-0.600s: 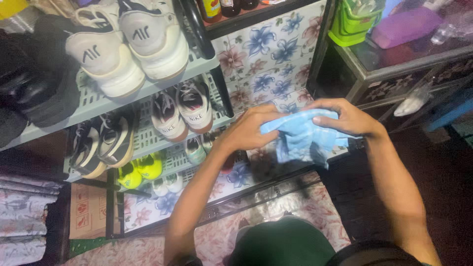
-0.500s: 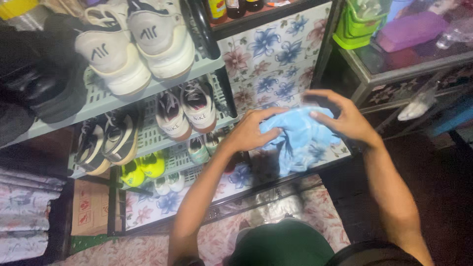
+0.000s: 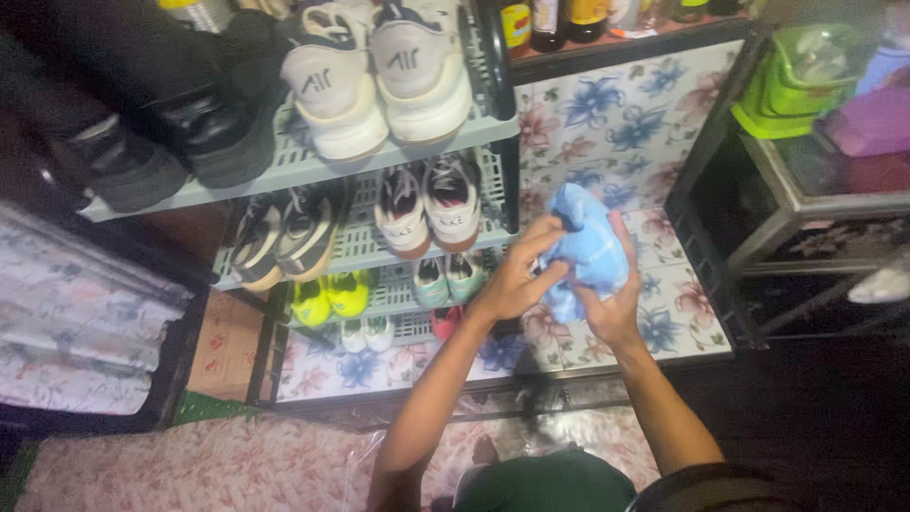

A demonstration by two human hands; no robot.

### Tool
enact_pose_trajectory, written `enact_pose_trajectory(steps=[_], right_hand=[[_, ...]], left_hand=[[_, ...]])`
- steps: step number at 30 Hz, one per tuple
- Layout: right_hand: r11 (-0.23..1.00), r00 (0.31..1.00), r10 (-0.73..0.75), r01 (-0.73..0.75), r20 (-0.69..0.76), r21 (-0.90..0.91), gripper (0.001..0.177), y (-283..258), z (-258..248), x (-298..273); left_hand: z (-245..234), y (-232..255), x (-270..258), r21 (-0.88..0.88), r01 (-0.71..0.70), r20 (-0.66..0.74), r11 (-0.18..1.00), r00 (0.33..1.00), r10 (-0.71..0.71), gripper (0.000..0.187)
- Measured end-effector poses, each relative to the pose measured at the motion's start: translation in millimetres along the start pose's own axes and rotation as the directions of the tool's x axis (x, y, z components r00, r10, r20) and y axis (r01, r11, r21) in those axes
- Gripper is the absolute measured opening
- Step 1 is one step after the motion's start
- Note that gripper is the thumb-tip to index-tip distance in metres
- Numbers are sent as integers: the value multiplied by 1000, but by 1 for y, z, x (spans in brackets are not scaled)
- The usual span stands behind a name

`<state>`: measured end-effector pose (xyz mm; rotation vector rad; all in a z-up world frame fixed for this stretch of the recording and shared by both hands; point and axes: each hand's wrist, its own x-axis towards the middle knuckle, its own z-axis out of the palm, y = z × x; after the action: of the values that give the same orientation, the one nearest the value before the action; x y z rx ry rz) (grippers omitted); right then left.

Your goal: The person wipes the shelves and sides of a multi-tier shoe rack using a blue cloth. They clean around several pairs of shoes and boots arranged on the rack, moving from the top shelf down to the bottom, and also wipe the floor area beneath the rack.

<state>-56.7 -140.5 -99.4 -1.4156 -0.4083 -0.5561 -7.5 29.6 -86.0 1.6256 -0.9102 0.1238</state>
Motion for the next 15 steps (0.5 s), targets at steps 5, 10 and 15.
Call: enact_pose_trajectory(steps=[5, 10, 15], right_hand=[[996, 983, -57, 44, -174, -80, 72, 17, 18, 13], [884, 899, -419, 372, -126, -284, 66, -7, 42, 59], [645, 774, -629, 570, 69, -509, 61, -29, 61, 157]], left_hand=[[-36, 58, -16, 160, 34, -207, 987, 978, -1, 48], [-93, 73, -43, 457, -35, -566, 889, 759, 321, 32], [-205, 70, -88, 512, 193, -834, 837, 346, 430, 34]])
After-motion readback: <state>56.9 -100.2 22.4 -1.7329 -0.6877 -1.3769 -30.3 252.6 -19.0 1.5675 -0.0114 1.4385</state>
